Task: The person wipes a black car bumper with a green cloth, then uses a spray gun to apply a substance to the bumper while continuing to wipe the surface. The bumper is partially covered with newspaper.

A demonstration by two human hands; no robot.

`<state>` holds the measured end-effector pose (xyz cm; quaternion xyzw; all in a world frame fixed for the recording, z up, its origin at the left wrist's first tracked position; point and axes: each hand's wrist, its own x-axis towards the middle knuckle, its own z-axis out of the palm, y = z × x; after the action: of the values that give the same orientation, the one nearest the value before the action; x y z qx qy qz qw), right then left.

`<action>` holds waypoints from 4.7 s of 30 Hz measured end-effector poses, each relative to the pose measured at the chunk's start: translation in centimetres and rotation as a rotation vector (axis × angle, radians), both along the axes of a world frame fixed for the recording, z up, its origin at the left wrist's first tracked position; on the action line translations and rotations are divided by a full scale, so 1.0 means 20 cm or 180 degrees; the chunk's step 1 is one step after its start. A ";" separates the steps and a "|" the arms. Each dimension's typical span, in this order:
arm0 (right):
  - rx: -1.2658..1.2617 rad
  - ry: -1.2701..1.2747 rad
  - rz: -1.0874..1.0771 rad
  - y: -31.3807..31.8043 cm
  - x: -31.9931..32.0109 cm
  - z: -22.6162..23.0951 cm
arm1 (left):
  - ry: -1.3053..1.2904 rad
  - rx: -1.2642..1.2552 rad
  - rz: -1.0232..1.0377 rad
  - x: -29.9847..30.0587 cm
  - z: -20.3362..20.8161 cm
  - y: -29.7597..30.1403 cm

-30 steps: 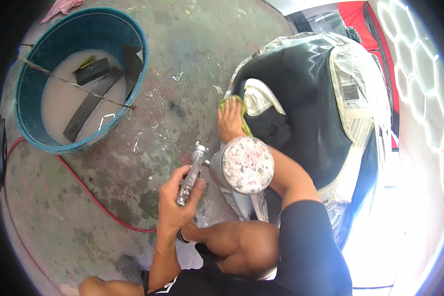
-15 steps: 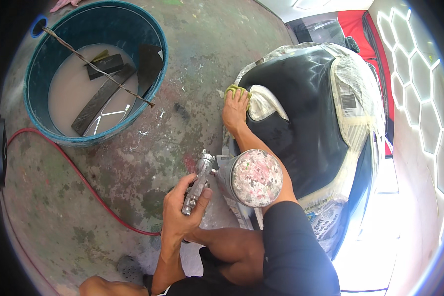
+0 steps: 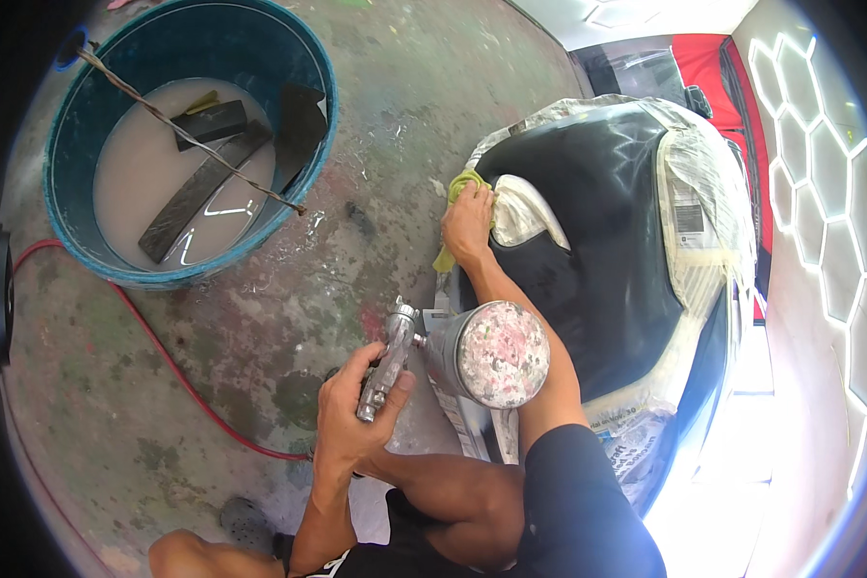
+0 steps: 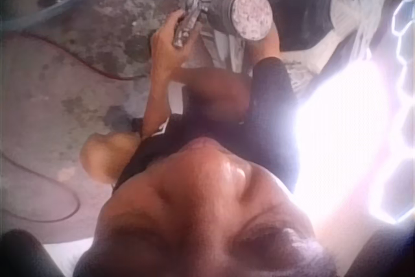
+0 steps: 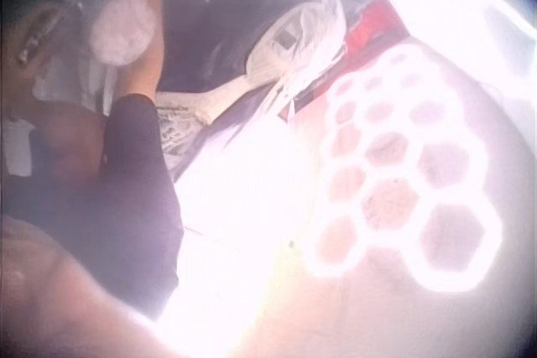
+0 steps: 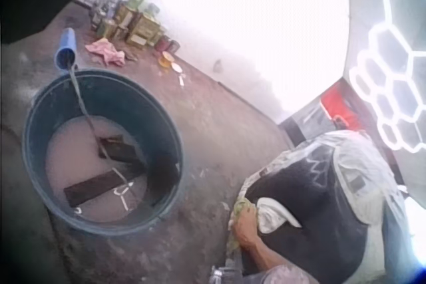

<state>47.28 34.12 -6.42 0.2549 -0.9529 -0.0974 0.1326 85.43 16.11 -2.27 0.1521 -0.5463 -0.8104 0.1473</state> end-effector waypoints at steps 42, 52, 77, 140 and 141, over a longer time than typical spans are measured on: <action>0.1909 0.0294 0.0639 0.22 0.56 0.23 | 0.0151 -0.0067 -0.0515 0.02 0.03 0.05; 0.0952 0.0367 0.1056 0.26 0.74 0.26 | 0.0094 -0.0211 -0.1122 -0.70 -0.04 0.08; 0.1354 0.0238 0.0888 0.29 0.65 0.12 | 0.0261 -0.1351 -0.1707 -1.08 -0.11 0.06; -0.5596 -0.3048 -0.1001 0.21 1.44 0.45 | -0.0275 -0.0631 -0.0972 -0.21 -0.13 0.07; -0.5058 -0.2895 -0.0763 0.13 1.41 0.46 | 0.0054 0.0729 -0.0755 -0.32 -0.10 0.19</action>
<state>75.53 36.75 2.81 0.0024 -0.7201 0.6816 -0.1295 78.93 19.94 -4.20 0.0955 -0.4632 -0.8803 0.0370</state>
